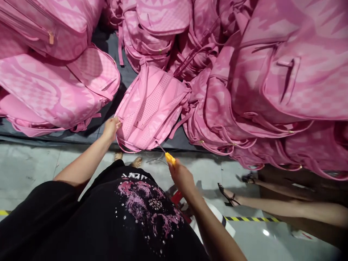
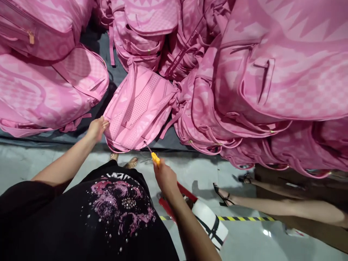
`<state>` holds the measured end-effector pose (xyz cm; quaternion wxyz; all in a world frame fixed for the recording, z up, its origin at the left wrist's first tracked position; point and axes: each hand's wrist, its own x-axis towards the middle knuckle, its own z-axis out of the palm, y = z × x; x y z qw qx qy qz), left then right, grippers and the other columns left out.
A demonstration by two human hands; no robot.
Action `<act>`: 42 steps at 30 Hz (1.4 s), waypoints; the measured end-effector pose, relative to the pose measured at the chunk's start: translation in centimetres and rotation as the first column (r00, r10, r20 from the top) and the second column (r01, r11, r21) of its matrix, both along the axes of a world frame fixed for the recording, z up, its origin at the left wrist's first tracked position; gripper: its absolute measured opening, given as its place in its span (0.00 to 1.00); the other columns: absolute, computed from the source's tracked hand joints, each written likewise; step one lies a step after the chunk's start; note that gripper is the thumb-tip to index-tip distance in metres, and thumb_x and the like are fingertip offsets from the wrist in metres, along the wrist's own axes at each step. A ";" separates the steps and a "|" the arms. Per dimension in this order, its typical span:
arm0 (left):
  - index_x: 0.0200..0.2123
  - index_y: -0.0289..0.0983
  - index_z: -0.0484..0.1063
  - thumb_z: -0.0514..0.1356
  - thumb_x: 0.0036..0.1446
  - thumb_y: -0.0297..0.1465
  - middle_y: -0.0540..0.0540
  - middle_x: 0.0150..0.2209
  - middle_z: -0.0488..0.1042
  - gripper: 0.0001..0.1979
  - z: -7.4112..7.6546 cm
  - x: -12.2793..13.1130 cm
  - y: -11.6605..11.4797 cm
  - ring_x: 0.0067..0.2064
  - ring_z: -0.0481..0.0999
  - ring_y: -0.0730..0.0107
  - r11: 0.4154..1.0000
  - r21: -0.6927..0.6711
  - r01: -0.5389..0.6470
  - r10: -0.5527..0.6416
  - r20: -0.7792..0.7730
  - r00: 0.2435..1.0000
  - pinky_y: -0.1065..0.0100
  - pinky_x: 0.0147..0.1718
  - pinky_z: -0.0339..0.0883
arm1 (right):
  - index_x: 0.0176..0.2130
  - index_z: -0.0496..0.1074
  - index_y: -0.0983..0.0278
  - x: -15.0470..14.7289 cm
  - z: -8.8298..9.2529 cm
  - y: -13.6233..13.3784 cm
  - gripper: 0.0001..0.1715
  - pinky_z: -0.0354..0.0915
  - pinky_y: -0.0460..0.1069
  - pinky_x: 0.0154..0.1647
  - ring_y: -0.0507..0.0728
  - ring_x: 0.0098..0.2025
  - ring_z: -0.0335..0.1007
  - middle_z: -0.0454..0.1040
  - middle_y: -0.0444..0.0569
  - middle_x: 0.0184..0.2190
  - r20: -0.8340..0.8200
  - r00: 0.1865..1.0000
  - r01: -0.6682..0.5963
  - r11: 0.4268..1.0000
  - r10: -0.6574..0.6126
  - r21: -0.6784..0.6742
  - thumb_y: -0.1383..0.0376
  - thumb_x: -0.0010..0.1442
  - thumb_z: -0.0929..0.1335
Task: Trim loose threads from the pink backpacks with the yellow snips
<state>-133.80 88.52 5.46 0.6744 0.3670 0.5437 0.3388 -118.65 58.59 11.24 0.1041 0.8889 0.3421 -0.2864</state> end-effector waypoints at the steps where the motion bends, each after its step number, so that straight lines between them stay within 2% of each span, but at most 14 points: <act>1: 0.37 0.34 0.70 0.55 0.67 0.32 0.41 0.36 0.75 0.08 -0.1 0.1 1.1 0.39 0.77 0.70 0.986 -0.162 0.034 -0.024 0.064 0.998 0.70 0.45 0.72 | 0.51 0.66 0.64 -1.0 -0.9 0.4 0.20 0.62 0.49 0.34 0.62 0.39 0.79 0.80 0.54 0.36 0.023 1.000 0.019 1.000 -0.019 -0.007 0.54 0.74 0.55; 4: 0.33 0.33 0.68 0.52 0.69 0.35 0.45 0.27 0.71 0.14 -0.2 0.9 3.2 0.26 0.72 0.76 0.878 -0.435 0.198 -0.088 0.260 0.962 0.78 0.25 0.69 | 0.51 0.64 0.64 -2.8 -2.9 2.2 0.19 0.62 0.49 0.34 0.61 0.39 0.79 0.80 0.55 0.36 0.070 0.994 0.080 0.997 -0.078 -0.018 0.55 0.74 0.55; 7: 0.32 0.33 0.69 0.54 0.68 0.41 0.47 0.23 0.70 0.18 -0.7 1.4 4.0 0.19 0.67 0.79 0.772 -0.511 0.377 -0.153 0.427 0.891 0.79 0.14 0.59 | 0.50 0.63 0.64 -3.7 -4.4 4.4 0.18 0.61 0.49 0.34 0.61 0.40 0.79 0.80 0.56 0.37 0.069 0.988 0.137 0.990 -0.135 -0.018 0.55 0.74 0.55; 9: 0.35 0.33 0.70 0.55 0.66 0.44 0.47 0.23 0.71 0.19 -1.3 1.2 4.2 0.19 0.69 0.76 0.733 -0.503 0.458 -0.218 0.464 0.858 0.77 0.15 0.63 | 0.50 0.63 0.64 -3.9 -5.1 5.7 0.18 0.61 0.49 0.34 0.62 0.41 0.79 0.80 0.56 0.38 0.062 0.984 0.166 0.986 -0.167 0.009 0.55 0.74 0.55; 11: 0.42 0.33 0.72 0.54 0.66 0.47 0.44 0.26 0.76 0.22 -2.0 1.0 4.4 0.24 0.76 0.68 0.738 -0.450 0.503 -0.280 0.475 0.834 0.70 0.24 0.73 | 0.51 0.62 0.64 -3.9 -5.6 6.7 0.19 0.61 0.49 0.34 0.62 0.41 0.79 0.80 0.56 0.38 0.064 0.978 0.195 0.980 -0.198 0.047 0.54 0.74 0.55; 13: 0.50 0.32 0.72 0.53 0.65 0.49 0.39 0.34 0.80 0.26 -2.6 0.7 4.6 0.37 0.82 0.58 0.757 -0.374 0.536 -0.327 0.493 0.806 0.60 0.38 0.78 | 0.51 0.62 0.64 -3.7 -5.8 7.1 0.19 0.60 0.49 0.34 0.61 0.41 0.79 0.79 0.57 0.39 0.064 0.969 0.234 0.970 -0.238 0.061 0.54 0.74 0.55; 15: 0.54 0.30 0.71 0.53 0.64 0.48 0.35 0.41 0.81 0.28 -3.0 0.4 4.6 0.48 0.81 0.51 0.775 -0.306 0.553 -0.352 0.518 0.780 0.53 0.50 0.75 | 0.51 0.62 0.65 -3.5 -5.7 6.9 0.19 0.59 0.48 0.35 0.61 0.41 0.78 0.79 0.58 0.39 0.067 0.957 0.280 0.959 -0.283 0.049 0.54 0.74 0.56; 17: 0.56 0.29 0.71 0.54 0.62 0.49 0.32 0.45 0.80 0.31 -3.0 0.1 4.7 0.54 0.78 0.47 0.773 -0.266 0.576 -0.374 0.542 0.752 0.48 0.55 0.70 | 0.52 0.63 0.65 -3.6 -5.3 6.2 0.19 0.58 0.48 0.34 0.62 0.41 0.78 0.79 0.57 0.38 0.069 0.949 0.304 0.951 -0.307 0.058 0.54 0.74 0.56; 21: 0.57 0.24 0.68 0.52 0.58 0.60 0.26 0.48 0.78 0.44 -2.7 -0.1 4.4 0.56 0.76 0.41 0.713 -0.229 0.662 -0.431 0.601 0.673 0.43 0.57 0.67 | 0.52 0.64 0.65 -4.7 -4.6 5.1 0.19 0.55 0.49 0.32 0.63 0.39 0.78 0.79 0.56 0.37 0.034 0.939 0.338 0.937 -0.342 0.085 0.55 0.74 0.56; 23: 0.58 0.24 0.68 0.51 0.57 0.63 0.26 0.48 0.78 0.47 -2.4 0.2 4.1 0.56 0.77 0.44 0.726 -0.208 0.656 -0.422 0.618 0.663 0.47 0.57 0.68 | 0.52 0.64 0.66 -4.9 -4.6 5.1 0.20 0.54 0.48 0.31 0.62 0.40 0.77 0.79 0.56 0.37 0.019 0.926 0.373 0.923 -0.376 0.098 0.55 0.74 0.56; 29: 0.61 0.31 0.66 0.49 0.58 0.63 0.29 0.52 0.77 0.45 -2.0 1.8 3.6 0.49 0.81 0.52 0.748 -0.171 0.642 -0.415 0.634 0.653 0.53 0.50 0.74 | 0.52 0.64 0.67 -5.0 -4.0 4.8 0.19 0.49 0.48 0.30 0.62 0.40 0.77 0.79 0.58 0.39 0.009 0.903 0.424 0.894 -0.430 0.146 0.57 0.74 0.56; 35: 0.61 0.32 0.67 0.51 0.59 0.62 0.30 0.53 0.76 0.43 -2.1 2.1 3.2 0.54 0.78 0.52 0.741 -0.216 0.635 -0.401 0.616 0.678 0.54 0.50 0.73 | 0.51 0.64 0.67 -11.7 -2.7 0.8 0.17 0.49 0.48 0.29 0.60 0.35 0.76 0.79 0.54 0.33 -0.076 0.891 0.452 0.887 -0.447 0.094 0.59 0.74 0.56; 40: 0.59 0.31 0.67 0.49 0.62 0.59 0.31 0.52 0.76 0.40 -1.7 2.6 3.7 0.55 0.77 0.51 0.720 -0.162 0.675 -0.463 0.612 0.641 0.54 0.50 0.73 | 0.49 0.65 0.64 -13.7 -4.5 2.9 0.15 0.49 0.48 0.29 0.59 0.36 0.77 0.79 0.53 0.35 -0.106 0.948 0.310 0.947 -0.301 0.085 0.57 0.73 0.59; 42: 0.59 0.31 0.67 0.51 0.63 0.57 0.31 0.52 0.76 0.37 -1.0 2.0 3.7 0.55 0.77 0.50 0.724 -0.149 0.674 -0.541 0.483 0.688 0.53 0.52 0.72 | 0.49 0.65 0.64 -13.3 -5.0 3.8 0.15 0.51 0.48 0.29 0.60 0.37 0.78 0.80 0.53 0.35 -0.095 0.953 0.296 0.952 -0.289 0.073 0.57 0.73 0.59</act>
